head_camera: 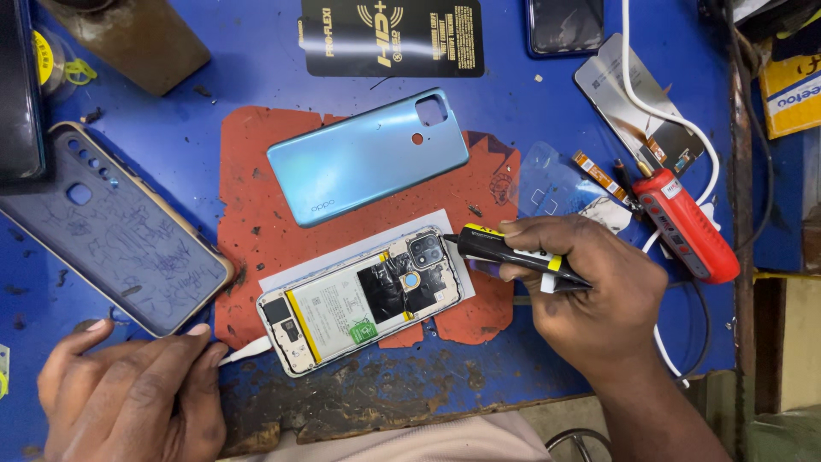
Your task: The person cleans the back cover of a smartphone, then uses a soldering iron and tweezers to work on the internal components. They apply adhesive, reattach the back cover, and secure it with rubber bands while the phone is connected to a charger.
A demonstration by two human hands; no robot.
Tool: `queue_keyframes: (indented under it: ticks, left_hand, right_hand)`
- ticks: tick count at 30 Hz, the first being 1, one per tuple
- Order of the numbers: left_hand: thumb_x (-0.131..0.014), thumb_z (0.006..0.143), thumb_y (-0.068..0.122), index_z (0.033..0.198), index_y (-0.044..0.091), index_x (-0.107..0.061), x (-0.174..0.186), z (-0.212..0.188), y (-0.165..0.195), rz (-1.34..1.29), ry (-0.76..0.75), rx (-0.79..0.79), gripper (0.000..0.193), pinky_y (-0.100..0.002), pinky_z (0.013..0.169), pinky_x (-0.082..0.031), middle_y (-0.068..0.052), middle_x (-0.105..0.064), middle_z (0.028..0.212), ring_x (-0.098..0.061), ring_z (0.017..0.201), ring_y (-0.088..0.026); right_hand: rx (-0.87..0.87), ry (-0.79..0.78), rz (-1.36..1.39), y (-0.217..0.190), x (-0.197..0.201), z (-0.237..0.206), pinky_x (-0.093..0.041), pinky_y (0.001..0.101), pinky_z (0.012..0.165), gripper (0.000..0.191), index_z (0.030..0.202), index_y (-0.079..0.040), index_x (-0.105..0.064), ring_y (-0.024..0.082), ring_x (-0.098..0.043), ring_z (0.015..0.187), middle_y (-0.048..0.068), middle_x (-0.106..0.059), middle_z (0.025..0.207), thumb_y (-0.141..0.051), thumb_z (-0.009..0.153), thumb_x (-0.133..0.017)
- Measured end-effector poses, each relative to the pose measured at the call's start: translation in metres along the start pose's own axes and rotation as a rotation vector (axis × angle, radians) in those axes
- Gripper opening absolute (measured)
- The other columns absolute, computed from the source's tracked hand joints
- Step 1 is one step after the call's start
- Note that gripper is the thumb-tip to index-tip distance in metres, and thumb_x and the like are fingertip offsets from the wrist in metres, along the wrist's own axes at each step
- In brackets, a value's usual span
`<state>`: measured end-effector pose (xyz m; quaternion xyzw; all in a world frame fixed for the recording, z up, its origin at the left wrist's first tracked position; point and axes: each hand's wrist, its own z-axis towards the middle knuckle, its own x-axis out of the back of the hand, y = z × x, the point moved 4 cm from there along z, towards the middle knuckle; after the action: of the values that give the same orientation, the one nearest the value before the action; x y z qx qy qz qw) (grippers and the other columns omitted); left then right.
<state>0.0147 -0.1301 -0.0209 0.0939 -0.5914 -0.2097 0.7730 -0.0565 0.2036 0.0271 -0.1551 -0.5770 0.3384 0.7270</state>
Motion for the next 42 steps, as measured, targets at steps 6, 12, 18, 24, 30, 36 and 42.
queue_keyframes:
  ticks: [6,12,18,24,30,36,42]
  left_hand:
    - [-0.084,0.079,0.009,0.098,0.006,-0.076,-0.005,-0.008,-0.003,0.027,-0.04,0.027,0.021,-0.046,0.116,-0.043,-0.004,-0.073,0.079,-0.064,0.078,-0.016]
    - [-0.085,0.08,0.01,0.098,0.006,-0.076,-0.007,-0.013,-0.006,0.018,-0.069,0.025,0.021,-0.046,0.117,-0.042,-0.002,-0.073,0.083,-0.064,0.082,-0.014]
    - [-0.086,0.079,0.01,0.097,0.006,-0.077,-0.008,-0.013,-0.007,0.006,-0.053,0.026,0.021,-0.046,0.117,-0.042,-0.001,-0.072,0.082,-0.064,0.082,-0.015]
    - [-0.087,0.078,0.011,0.097,0.006,-0.077,-0.008,-0.013,-0.005,-0.009,-0.014,0.027,0.022,-0.047,0.116,-0.043,-0.002,-0.072,0.083,-0.064,0.082,-0.016]
    - [-0.086,0.078,0.011,0.097,0.007,-0.076,-0.008,-0.012,-0.005,-0.015,-0.04,0.013,0.022,-0.047,0.116,-0.042,-0.001,-0.072,0.083,-0.064,0.083,-0.016]
    - [-0.085,0.079,0.012,0.099,0.009,-0.076,-0.007,-0.014,-0.005,-0.03,-0.062,0.043,0.021,-0.047,0.117,-0.04,-0.001,-0.073,0.085,-0.065,0.086,-0.015]
    - [-0.084,0.081,0.014,0.099,0.01,-0.076,-0.008,-0.016,-0.007,-0.024,-0.093,0.04,0.02,-0.047,0.118,-0.039,0.0,-0.072,0.085,-0.065,0.088,-0.014]
  right_hand:
    - [0.001,-0.001,-0.01,0.0,-0.001,0.003,-0.062,0.0314,0.084,0.026,0.098,-0.002,-0.067,0.022,-0.078,0.097,0.012,-0.077,0.103,0.008,0.079,-0.081]
    - [0.001,-0.004,0.002,0.0,-0.002,0.005,-0.062,0.0315,0.085,0.026,0.099,-0.001,-0.067,0.022,-0.078,0.097,0.013,-0.076,0.102,0.01,0.08,-0.079]
    - [-0.002,-0.008,0.012,-0.002,-0.004,0.006,-0.063,0.0306,0.084,0.027,0.1,0.0,-0.067,0.021,-0.079,0.097,0.013,-0.076,0.103,0.014,0.079,-0.076]
    - [-0.002,-0.021,0.018,-0.005,-0.007,0.009,-0.062,0.031,0.081,0.028,0.098,0.0,-0.067,0.022,-0.078,0.095,0.014,-0.076,0.102,0.016,0.077,-0.074]
    - [0.014,-0.035,0.005,-0.009,-0.009,0.01,-0.062,0.0317,0.083,0.028,0.098,-0.001,-0.067,0.023,-0.079,0.096,0.013,-0.077,0.1,0.015,0.076,-0.076]
    - [0.003,-0.055,0.016,-0.011,-0.013,0.011,-0.063,0.0308,0.079,0.028,0.098,-0.001,-0.067,0.022,-0.079,0.094,0.014,-0.077,0.101,0.012,0.076,-0.079]
    - [0.028,-0.068,0.004,-0.016,-0.016,0.012,-0.064,0.0312,0.08,0.028,0.098,-0.001,-0.066,0.024,-0.079,0.097,0.014,-0.077,0.102,0.009,0.076,-0.08]
